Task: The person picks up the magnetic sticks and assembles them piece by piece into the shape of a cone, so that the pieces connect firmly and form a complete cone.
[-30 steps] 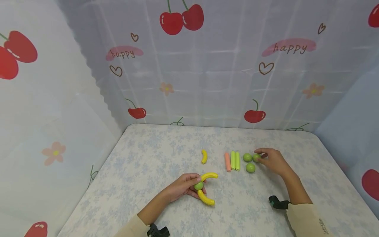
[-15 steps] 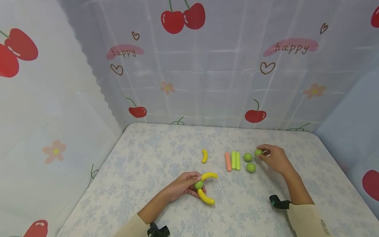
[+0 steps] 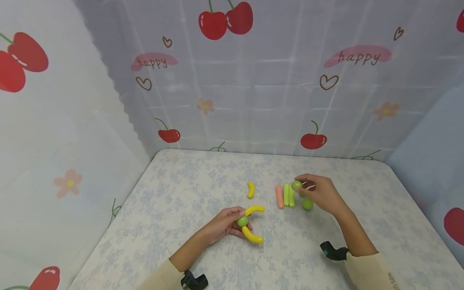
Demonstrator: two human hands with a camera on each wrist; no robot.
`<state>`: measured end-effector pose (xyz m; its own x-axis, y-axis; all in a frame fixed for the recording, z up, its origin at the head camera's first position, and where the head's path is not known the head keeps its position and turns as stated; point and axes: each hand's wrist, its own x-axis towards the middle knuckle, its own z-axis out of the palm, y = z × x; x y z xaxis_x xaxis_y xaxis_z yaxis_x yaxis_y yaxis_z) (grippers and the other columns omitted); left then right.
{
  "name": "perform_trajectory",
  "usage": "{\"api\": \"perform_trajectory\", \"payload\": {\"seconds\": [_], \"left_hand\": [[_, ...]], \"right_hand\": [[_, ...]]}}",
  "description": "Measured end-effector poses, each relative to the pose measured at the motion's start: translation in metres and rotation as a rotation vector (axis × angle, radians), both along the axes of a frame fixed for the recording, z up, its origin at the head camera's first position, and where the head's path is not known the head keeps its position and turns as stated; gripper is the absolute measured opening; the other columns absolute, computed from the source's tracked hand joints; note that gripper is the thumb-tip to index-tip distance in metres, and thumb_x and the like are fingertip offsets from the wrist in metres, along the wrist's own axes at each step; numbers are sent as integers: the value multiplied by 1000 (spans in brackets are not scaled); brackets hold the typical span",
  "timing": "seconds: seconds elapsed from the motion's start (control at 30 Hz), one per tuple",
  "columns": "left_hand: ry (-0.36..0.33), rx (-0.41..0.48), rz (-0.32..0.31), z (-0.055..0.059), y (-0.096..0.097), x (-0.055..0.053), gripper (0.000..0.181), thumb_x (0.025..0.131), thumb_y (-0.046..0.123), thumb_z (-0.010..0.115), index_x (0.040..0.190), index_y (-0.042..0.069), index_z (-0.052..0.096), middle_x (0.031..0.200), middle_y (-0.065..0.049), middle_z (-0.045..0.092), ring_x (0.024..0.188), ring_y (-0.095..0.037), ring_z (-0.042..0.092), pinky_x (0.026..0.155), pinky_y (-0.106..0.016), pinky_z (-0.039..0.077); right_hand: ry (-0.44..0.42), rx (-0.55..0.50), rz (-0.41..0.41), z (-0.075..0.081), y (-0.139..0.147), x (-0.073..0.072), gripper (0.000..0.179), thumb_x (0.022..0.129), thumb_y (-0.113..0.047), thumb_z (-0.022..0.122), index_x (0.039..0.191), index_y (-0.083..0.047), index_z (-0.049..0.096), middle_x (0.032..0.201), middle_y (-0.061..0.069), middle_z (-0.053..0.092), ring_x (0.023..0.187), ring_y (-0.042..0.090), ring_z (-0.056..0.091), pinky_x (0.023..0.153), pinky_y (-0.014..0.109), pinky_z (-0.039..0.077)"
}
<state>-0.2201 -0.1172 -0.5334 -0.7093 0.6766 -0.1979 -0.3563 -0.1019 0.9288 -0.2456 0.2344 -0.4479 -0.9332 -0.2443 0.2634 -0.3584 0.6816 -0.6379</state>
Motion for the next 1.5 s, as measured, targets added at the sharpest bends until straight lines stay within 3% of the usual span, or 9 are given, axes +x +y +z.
{"api": "perform_trajectory", "payload": {"seconds": [0.2,0.4,0.6,1.0,1.23,1.4,1.5], "left_hand": [[-18,26,7,-1,0,-1,47,110,30,47,137,-9,45,105,-11,74,96,-23,73,83,-34,60],[-14,38,9,-1,-1,-1,49,110,31,46,138,-10,43,104,-10,74,95,-22,73,83,-34,60],[-11,54,1,0,-2,-1,51,111,30,45,140,-11,41,105,-9,74,95,-21,73,84,-34,59],[5,6,26,-3,0,-1,45,110,29,48,137,-7,47,104,-13,74,96,-24,73,82,-35,60],[119,-93,50,-1,1,2,42,108,27,53,136,-4,55,106,-17,72,98,-25,72,83,-39,60],[236,-183,107,1,3,3,39,106,23,58,135,-2,60,104,-18,72,90,-22,73,78,-37,61],[268,-224,140,2,4,4,39,104,24,62,136,1,60,103,-14,71,85,-20,72,74,-37,62]], "right_hand": [[-53,-26,116,-3,-25,6,32,87,-7,81,117,-3,73,109,7,73,91,21,69,77,33,59],[-149,-36,222,-16,-47,9,33,86,-6,82,117,0,73,109,6,72,90,19,69,75,27,58],[-145,-5,310,-24,-59,11,27,85,-3,81,111,-3,74,103,2,73,86,16,69,72,25,57],[-216,-81,357,-32,-69,13,28,87,-5,81,113,-5,74,106,3,73,83,13,68,72,25,57],[-243,-60,354,-37,-70,14,25,89,-8,79,113,-5,74,106,4,73,81,13,67,70,24,56],[-246,-50,362,-39,-71,13,25,89,-10,80,112,-3,74,106,5,74,81,12,67,68,24,56],[-264,-52,358,-41,-71,14,25,89,-11,80,112,-5,74,105,4,73,80,11,67,67,24,55]]}}
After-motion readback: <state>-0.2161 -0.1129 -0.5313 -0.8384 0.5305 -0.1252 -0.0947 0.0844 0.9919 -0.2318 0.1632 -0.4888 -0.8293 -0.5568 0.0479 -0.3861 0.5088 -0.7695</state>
